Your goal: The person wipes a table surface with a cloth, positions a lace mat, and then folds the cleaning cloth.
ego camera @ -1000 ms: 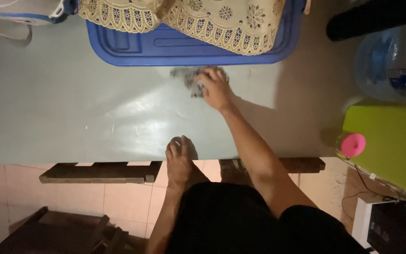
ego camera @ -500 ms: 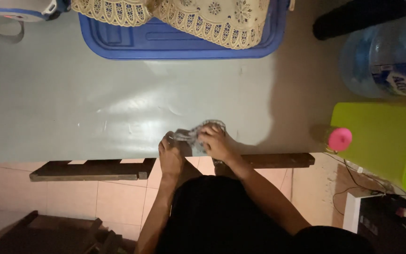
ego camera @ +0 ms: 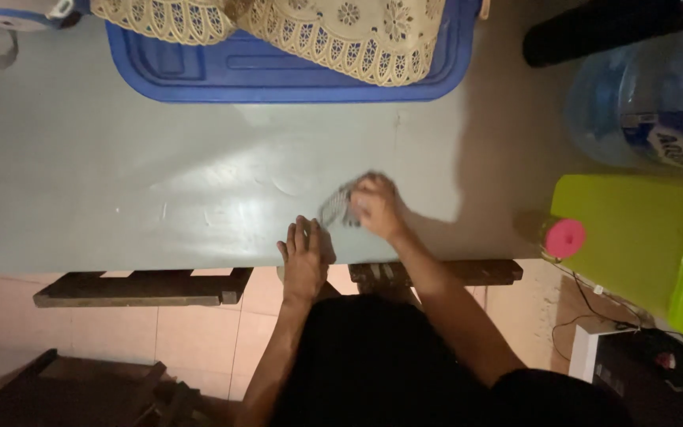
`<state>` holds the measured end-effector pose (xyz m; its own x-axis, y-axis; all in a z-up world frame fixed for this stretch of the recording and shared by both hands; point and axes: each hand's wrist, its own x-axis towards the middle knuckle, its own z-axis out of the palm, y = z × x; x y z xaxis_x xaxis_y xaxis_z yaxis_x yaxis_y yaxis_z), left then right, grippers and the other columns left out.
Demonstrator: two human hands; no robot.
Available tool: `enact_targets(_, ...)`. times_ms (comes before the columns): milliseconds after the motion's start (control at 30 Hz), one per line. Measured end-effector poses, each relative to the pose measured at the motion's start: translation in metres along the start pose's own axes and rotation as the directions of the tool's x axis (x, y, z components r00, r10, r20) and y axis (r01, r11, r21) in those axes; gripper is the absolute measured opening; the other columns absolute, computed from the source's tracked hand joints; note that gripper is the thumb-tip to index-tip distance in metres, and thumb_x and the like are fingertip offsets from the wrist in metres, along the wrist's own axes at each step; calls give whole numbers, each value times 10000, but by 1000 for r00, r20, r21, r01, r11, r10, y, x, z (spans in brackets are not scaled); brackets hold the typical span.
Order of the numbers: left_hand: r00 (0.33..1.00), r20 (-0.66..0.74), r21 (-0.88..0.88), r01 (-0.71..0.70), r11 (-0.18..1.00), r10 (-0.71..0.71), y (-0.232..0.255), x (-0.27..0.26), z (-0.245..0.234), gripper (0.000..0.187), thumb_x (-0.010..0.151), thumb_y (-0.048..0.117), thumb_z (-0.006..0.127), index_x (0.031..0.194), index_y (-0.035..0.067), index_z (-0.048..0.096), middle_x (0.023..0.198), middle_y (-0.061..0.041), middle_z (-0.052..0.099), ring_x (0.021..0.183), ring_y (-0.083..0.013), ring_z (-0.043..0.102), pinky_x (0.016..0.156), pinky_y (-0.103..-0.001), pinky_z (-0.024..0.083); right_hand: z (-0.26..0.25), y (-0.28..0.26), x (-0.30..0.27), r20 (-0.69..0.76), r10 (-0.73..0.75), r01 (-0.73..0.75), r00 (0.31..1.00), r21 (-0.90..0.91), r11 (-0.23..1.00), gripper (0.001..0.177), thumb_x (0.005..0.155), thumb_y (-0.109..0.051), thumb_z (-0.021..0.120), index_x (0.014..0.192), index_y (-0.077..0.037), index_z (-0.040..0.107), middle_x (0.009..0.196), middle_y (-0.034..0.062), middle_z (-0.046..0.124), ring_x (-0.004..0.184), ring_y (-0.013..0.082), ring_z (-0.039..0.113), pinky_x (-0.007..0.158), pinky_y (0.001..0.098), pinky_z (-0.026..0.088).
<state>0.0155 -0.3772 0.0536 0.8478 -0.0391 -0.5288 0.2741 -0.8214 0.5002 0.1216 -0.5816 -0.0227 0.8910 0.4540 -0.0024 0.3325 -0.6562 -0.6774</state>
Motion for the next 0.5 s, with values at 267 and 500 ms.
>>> enact_targets(267, 999, -32, 100, 16, 995, -13, -5, 3, 17, 764, 836, -46, 575, 1550, 51, 321, 1615, -274, 229, 1492, -474, 226, 1160, -720, 210, -49, 20, 109, -139, 8, -12, 990, -27, 1000, 167, 782, -11, 777, 837, -137, 682, 1015, 65, 642, 1105, 322, 576, 996, 483, 420)
enact_targets(500, 984, -170, -5, -47, 999, 46, 26, 5, 37, 754, 827, -3, 612, 1518, -70, 318, 1607, -235, 300, 1491, -426, 295, 1191, -655, 269, -14, 21, 28, -77, -22, 20, 997, -28, 999, 280, 708, 85, 670, 887, -129, 699, 1053, 105, 598, 1112, 367, 545, 973, 487, 423)
